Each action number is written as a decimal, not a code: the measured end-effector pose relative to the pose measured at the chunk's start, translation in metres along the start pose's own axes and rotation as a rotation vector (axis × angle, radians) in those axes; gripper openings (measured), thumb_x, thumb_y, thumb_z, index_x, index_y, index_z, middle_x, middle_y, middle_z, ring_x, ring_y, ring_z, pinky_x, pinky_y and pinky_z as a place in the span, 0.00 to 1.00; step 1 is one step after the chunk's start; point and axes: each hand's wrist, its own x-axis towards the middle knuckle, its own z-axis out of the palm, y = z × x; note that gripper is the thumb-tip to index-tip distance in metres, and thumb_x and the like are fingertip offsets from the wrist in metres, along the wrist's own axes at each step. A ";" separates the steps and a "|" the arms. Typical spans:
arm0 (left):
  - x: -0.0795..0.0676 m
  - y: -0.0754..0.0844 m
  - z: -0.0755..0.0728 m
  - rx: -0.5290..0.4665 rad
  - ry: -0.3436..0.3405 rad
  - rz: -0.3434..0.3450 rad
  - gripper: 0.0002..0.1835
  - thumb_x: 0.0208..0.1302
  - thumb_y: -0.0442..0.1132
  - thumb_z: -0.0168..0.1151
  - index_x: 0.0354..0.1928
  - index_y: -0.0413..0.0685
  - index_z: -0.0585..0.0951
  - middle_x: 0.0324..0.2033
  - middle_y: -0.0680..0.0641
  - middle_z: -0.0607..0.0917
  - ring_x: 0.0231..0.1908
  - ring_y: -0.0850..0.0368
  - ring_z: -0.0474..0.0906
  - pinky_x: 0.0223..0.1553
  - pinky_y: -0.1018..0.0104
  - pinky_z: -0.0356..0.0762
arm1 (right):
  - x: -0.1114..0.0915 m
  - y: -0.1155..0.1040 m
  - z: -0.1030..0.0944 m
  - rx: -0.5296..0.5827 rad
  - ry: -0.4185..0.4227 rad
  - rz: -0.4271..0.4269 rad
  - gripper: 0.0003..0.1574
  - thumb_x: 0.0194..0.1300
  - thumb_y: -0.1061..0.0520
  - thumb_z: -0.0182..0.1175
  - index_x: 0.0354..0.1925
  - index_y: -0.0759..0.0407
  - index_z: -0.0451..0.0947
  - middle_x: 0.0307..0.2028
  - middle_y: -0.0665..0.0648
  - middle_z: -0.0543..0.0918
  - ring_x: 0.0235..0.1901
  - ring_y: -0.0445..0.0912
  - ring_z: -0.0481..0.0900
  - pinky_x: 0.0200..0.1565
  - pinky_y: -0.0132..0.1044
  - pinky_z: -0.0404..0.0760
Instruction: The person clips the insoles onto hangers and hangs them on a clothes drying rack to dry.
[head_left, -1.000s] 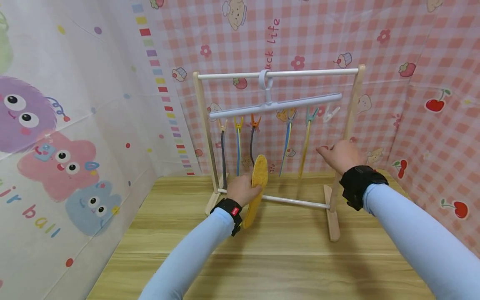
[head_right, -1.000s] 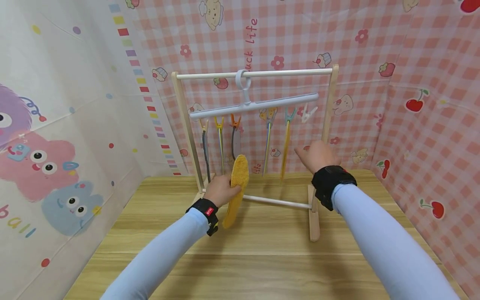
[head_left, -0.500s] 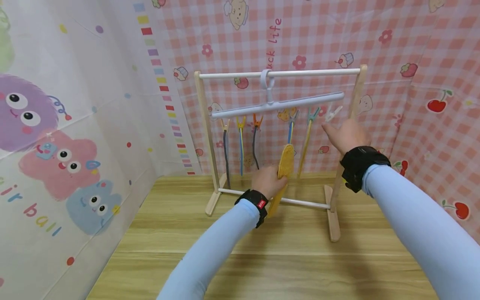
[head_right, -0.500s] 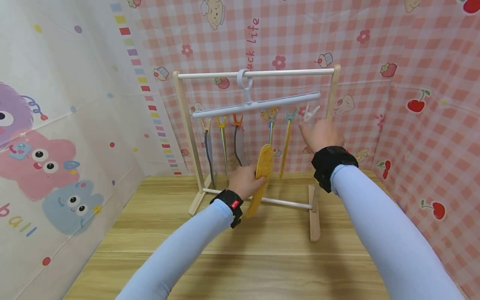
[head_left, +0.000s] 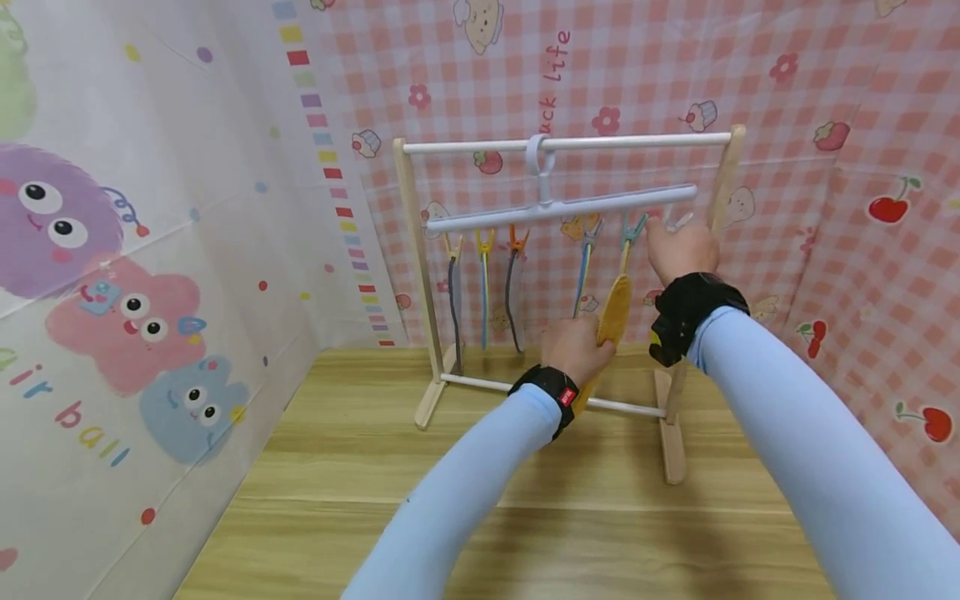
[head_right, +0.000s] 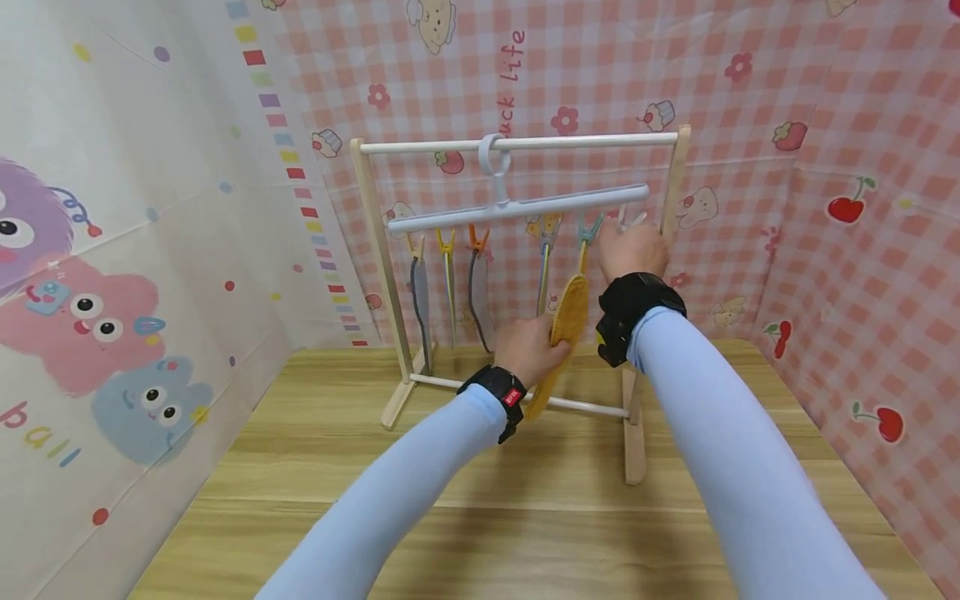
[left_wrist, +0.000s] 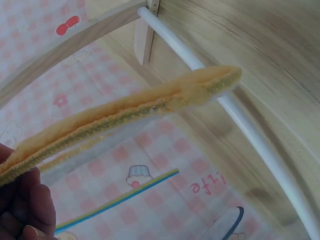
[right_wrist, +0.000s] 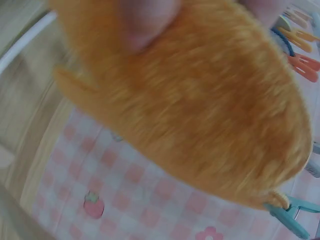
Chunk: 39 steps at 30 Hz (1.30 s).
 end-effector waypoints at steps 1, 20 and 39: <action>0.001 0.002 0.000 0.001 -0.002 0.000 0.14 0.63 0.50 0.64 0.23 0.55 0.74 0.14 0.58 0.73 0.16 0.63 0.69 0.17 0.68 0.62 | 0.001 -0.002 0.001 0.020 -0.002 0.017 0.37 0.74 0.37 0.42 0.44 0.70 0.78 0.42 0.71 0.79 0.46 0.64 0.74 0.51 0.52 0.71; 0.014 0.021 0.001 0.176 0.083 0.009 0.09 0.65 0.51 0.63 0.39 0.55 0.82 0.25 0.57 0.82 0.20 0.62 0.77 0.18 0.66 0.68 | 0.003 0.001 -0.009 -0.083 0.052 -0.056 0.36 0.73 0.36 0.40 0.25 0.62 0.75 0.16 0.55 0.70 0.23 0.55 0.72 0.25 0.44 0.68; 0.026 0.029 0.005 0.234 0.071 -0.003 0.11 0.64 0.48 0.63 0.46 0.56 0.83 0.18 0.56 0.79 0.16 0.62 0.75 0.15 0.65 0.69 | -0.005 -0.001 -0.006 -0.192 0.098 -0.163 0.34 0.74 0.42 0.44 0.14 0.58 0.65 0.12 0.53 0.65 0.18 0.53 0.68 0.22 0.44 0.63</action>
